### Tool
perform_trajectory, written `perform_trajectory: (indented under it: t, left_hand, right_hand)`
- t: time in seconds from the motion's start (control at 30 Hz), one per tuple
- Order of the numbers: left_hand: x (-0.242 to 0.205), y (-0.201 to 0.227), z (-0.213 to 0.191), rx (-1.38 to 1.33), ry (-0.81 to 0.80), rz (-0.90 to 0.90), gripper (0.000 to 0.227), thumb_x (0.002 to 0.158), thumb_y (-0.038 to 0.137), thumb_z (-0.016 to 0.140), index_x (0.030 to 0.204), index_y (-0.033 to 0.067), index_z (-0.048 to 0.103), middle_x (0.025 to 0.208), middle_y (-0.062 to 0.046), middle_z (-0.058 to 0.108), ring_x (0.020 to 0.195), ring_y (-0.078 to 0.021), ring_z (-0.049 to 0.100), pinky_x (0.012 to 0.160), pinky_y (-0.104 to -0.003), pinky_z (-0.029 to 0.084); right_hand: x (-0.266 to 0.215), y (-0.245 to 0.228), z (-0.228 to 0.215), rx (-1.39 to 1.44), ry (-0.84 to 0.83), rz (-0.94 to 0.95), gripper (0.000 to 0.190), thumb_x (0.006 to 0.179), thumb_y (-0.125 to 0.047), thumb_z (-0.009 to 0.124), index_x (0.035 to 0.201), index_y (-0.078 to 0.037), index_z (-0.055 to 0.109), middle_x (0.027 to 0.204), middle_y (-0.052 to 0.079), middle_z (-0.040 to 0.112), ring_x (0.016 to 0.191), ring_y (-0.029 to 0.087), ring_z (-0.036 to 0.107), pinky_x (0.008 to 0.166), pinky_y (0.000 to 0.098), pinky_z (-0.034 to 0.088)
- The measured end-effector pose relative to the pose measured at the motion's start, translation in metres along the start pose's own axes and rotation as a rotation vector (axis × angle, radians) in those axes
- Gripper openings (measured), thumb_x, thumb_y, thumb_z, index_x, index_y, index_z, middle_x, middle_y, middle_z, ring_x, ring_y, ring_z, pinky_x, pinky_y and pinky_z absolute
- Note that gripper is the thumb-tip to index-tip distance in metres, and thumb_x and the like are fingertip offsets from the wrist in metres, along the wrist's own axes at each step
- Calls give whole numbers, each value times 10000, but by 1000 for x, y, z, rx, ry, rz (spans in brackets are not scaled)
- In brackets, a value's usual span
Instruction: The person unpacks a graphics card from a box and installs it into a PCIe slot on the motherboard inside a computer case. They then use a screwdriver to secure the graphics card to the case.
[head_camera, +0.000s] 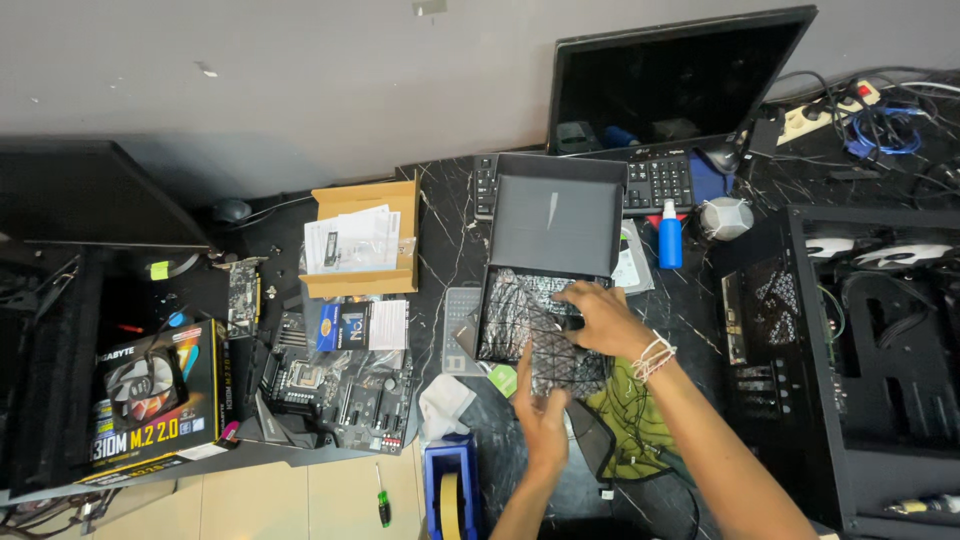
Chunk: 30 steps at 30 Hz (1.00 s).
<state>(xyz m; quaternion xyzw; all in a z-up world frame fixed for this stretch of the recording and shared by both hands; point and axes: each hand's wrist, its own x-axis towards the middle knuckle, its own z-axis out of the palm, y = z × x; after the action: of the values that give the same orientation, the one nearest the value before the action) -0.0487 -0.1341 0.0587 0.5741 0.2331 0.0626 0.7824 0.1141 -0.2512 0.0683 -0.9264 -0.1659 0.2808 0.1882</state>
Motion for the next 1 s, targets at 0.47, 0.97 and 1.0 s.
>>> perform_trajectory:
  t: [0.47,0.97,1.0]
  left_hand:
    - [46,-89,-35,-876,252,-256,298,516,-105,423,707,114,355,660,-23,364,564,-202,339,562,-345,314]
    - [54,-107,-43,-768,400,-422,606,591,-95,455,1164,97,412,678,-3,262,542,-170,292,512,-328,215]
    - [55,-110,-42,-763,377,-397,414,591,-97,454,933,124,381,692,2,258,550,-174,276,521,-337,205]
  right_hand:
    - [4,14,26,-221,139,-104,734,764,-395,914,1406,-209,611,1450,52,580,1335,318,517,1111,519,366]
    - [-44,0,-33,71,302,-105,697,748,-335,868,1398,-213,651,1380,-7,617,1144,263,711,1034,477,612]
    - [-49,0,-40,60,341,-124,703,731,-341,857,1396,-209,670,1361,-3,643,1148,252,706,1006,462,608]
